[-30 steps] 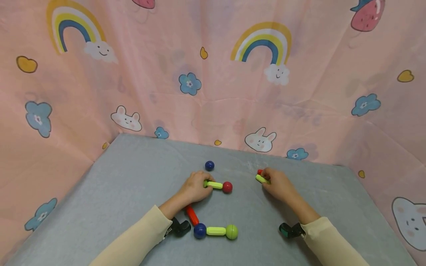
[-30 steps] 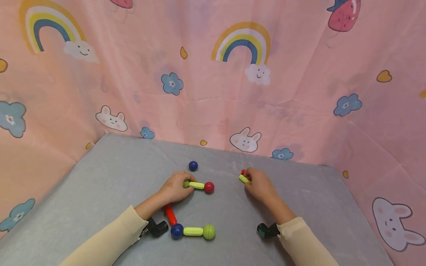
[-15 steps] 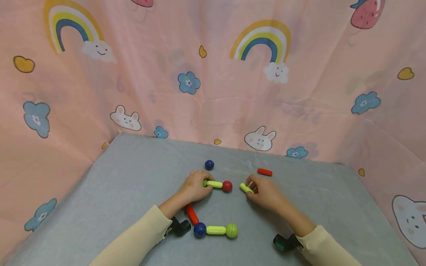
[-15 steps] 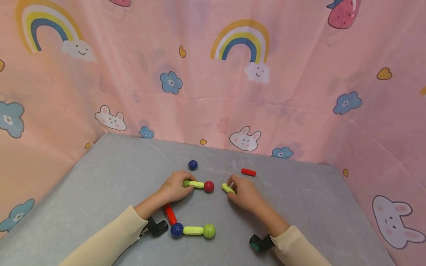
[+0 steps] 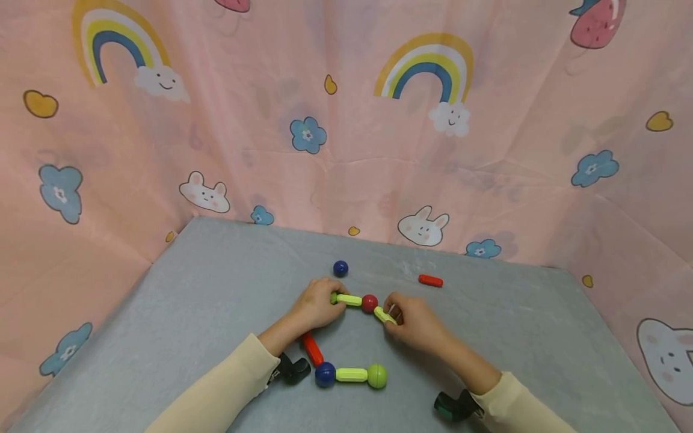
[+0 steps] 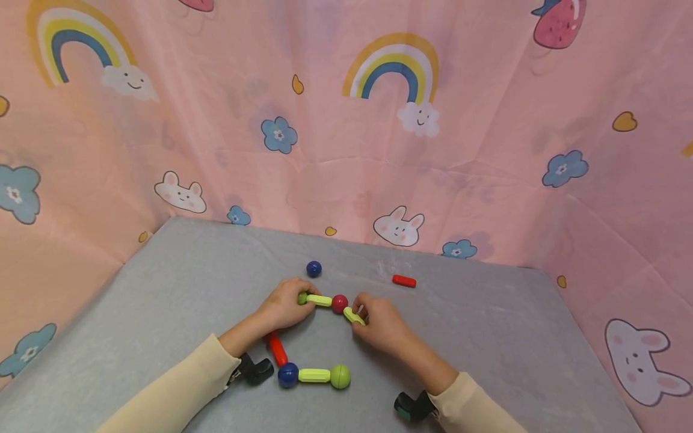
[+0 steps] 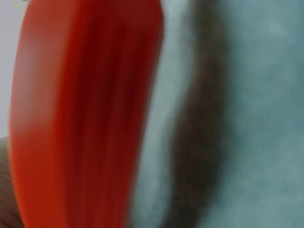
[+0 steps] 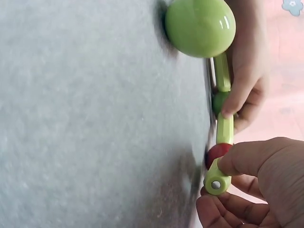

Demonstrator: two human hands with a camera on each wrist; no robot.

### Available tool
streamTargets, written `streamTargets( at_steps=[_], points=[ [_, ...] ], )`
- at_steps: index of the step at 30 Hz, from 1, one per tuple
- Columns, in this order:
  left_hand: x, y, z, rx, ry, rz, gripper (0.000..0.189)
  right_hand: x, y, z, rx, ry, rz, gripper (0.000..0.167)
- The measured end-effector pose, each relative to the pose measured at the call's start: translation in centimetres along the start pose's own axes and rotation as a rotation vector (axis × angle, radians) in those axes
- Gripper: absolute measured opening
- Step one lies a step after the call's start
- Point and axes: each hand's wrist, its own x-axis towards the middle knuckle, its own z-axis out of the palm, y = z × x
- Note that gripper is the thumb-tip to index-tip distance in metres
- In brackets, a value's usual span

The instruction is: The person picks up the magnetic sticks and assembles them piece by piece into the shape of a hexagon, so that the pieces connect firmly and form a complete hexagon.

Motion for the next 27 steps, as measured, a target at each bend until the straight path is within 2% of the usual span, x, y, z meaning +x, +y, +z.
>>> streamTargets(
  at_steps=[3, 9, 13, 20, 23, 27],
  points=[
    [-0.1, 0.1, -0.1, -0.003, 0.002, -0.004, 0.014, 0.0, -0.2, 0.2, 0.008, -0.003, 0.001, 0.019],
    [-0.3, 0.1, -0.1, -0.006, 0.03, 0.02, 0.015, -0.1, -0.8, 0.6, 0.033, -0.007, -0.051, 0.022],
    [-0.2, 0.1, 0.0, 0.002, 0.024, 0.015, 0.015, -0.2, -1.1, 0.7, 0.043, -0.02, -0.06, 0.023],
    [-0.2, 0.1, 0.1, -0.004, -0.001, -0.007, 0.016, -0.1, -0.8, 0.2, 0.065, -0.033, -0.011, 0.02],
    [-0.2, 0.1, 0.0, -0.007, 0.0, -0.005, 0.016, 0.5, -0.7, -0.6, 0.056, -0.019, 0.031, 0.019],
    [-0.3, 0.0, 0.1, -0.005, 0.006, 0.001, 0.015, 1.8, -0.6, -1.7, 0.012, 0.025, 0.033, 0.02]
  ],
)
